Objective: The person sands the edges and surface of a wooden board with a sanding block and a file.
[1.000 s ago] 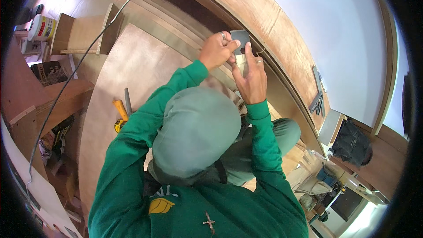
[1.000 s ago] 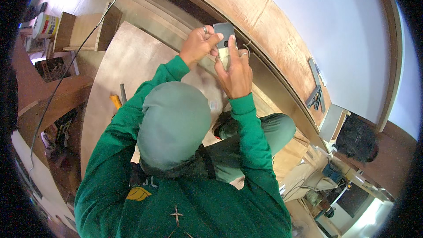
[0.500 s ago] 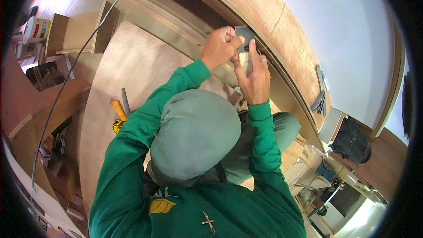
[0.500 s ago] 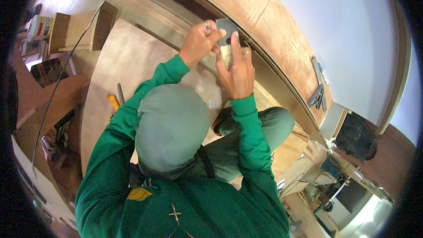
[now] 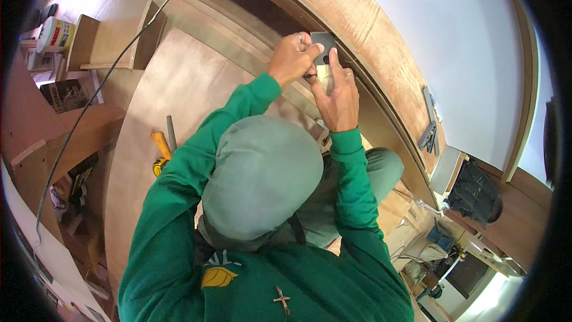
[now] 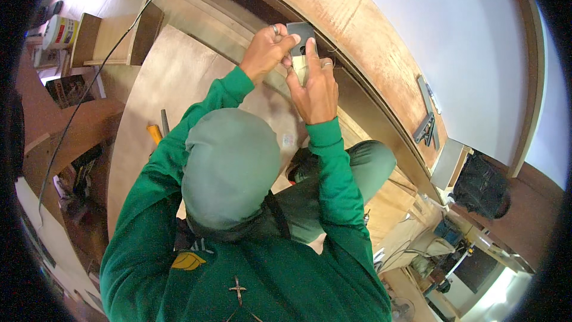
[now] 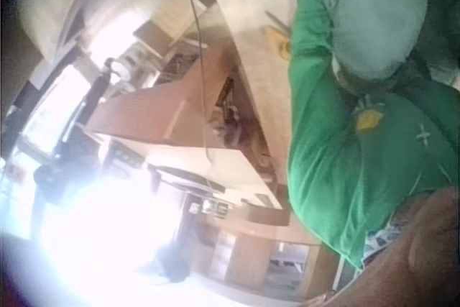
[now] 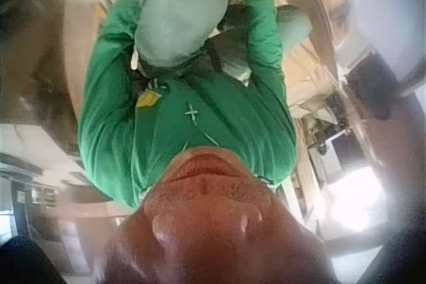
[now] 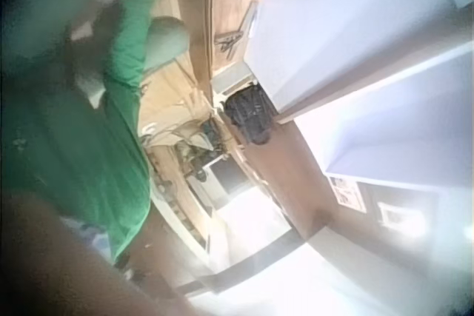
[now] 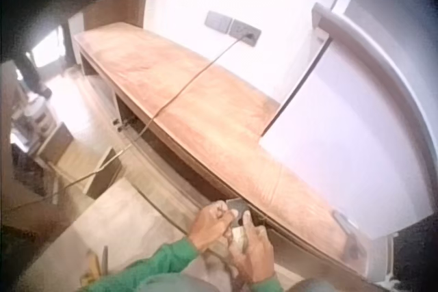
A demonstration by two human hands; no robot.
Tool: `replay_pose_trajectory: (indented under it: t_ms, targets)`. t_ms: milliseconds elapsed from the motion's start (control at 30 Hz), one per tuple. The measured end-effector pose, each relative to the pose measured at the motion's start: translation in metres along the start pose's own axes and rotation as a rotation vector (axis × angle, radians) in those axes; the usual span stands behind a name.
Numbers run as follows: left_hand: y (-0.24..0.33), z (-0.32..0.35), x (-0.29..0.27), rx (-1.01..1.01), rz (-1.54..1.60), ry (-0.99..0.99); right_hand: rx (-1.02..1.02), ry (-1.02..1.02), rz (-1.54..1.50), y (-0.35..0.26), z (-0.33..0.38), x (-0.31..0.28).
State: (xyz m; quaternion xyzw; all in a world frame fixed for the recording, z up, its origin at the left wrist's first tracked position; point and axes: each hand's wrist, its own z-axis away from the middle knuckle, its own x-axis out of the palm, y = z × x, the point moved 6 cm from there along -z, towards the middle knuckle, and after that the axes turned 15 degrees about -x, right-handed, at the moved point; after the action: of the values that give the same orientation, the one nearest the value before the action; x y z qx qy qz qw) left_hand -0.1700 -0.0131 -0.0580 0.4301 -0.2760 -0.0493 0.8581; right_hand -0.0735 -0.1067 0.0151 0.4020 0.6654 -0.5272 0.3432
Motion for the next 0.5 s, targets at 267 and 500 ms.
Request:
replay_pose_trajectory:
  t_ms: [267,500]
  targets:
    - [0.006,-0.003,0.0,0.008,-0.001,0.019,-0.043,0.015,0.007,0.002,-0.009,0.0]
    - [0.001,-0.003,-0.008,-0.015,0.002,0.031,-0.004,-0.033,0.002,-0.002,-0.008,0.003]
